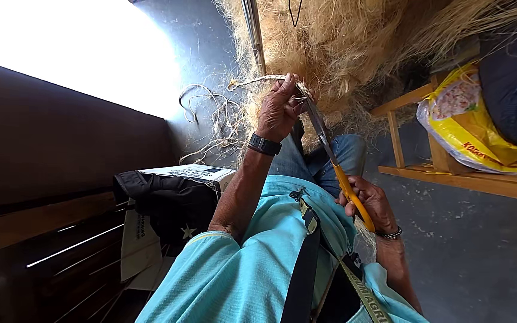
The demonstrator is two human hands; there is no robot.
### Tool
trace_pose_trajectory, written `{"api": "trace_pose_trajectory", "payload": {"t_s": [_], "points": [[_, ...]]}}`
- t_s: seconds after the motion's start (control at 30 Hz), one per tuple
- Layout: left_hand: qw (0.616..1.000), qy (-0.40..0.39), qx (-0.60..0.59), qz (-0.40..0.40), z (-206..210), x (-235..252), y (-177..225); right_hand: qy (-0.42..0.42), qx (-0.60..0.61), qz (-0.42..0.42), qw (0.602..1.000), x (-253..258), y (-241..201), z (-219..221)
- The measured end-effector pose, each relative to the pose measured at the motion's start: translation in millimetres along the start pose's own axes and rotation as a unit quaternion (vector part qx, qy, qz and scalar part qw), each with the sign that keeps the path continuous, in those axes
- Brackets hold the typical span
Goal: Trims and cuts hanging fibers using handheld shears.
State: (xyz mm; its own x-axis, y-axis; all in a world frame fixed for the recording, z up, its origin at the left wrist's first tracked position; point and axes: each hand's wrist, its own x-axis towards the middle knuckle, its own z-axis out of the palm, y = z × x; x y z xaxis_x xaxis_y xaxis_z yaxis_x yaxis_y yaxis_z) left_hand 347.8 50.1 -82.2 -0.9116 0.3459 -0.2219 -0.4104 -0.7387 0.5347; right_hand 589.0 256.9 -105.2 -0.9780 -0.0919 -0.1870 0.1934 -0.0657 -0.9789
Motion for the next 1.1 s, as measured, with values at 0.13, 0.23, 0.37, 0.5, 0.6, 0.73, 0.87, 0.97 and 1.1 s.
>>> {"api": "trace_pose_trajectory", "payload": {"t_s": [0.13,0.23,0.37,0.5,0.6,0.73,0.87,0.97,1.1], "points": [[1.0,0.011,0.017,-0.004,-1,1,-1,0.018,0.021,0.012,1.0,-1,0,2],[1.0,0.017,0.009,-0.003,0,1,-2,0.006,0.021,0.005,1.0,-1,1,0],[1.0,0.015,-0.02,-0.009,0,-1,1,-0.023,-0.035,-0.001,0.999,-3,1,-2],[1.0,-0.003,-0.021,-0.014,-8,0,5,0.013,-0.075,-0.032,0.997,-8,-5,-2],[0.999,-0.042,-0.008,-0.024,-10,-2,7,0.043,-0.1,-0.048,0.993,-8,-9,-5],[0.996,-0.082,0.007,-0.03,-12,-2,6,0.049,-0.119,-0.046,0.991,-6,-12,-9],[0.996,-0.089,0.018,-0.023,-12,-2,6,0.033,-0.101,-0.037,0.994,-3,-7,-7],[0.997,-0.073,0.032,-0.009,-11,-3,5,0.027,-0.092,-0.029,0.995,-1,-4,-3],[0.998,-0.063,0.026,0.001,-10,-2,2,0.017,-0.068,-0.018,0.997,1,-2,1]]}}
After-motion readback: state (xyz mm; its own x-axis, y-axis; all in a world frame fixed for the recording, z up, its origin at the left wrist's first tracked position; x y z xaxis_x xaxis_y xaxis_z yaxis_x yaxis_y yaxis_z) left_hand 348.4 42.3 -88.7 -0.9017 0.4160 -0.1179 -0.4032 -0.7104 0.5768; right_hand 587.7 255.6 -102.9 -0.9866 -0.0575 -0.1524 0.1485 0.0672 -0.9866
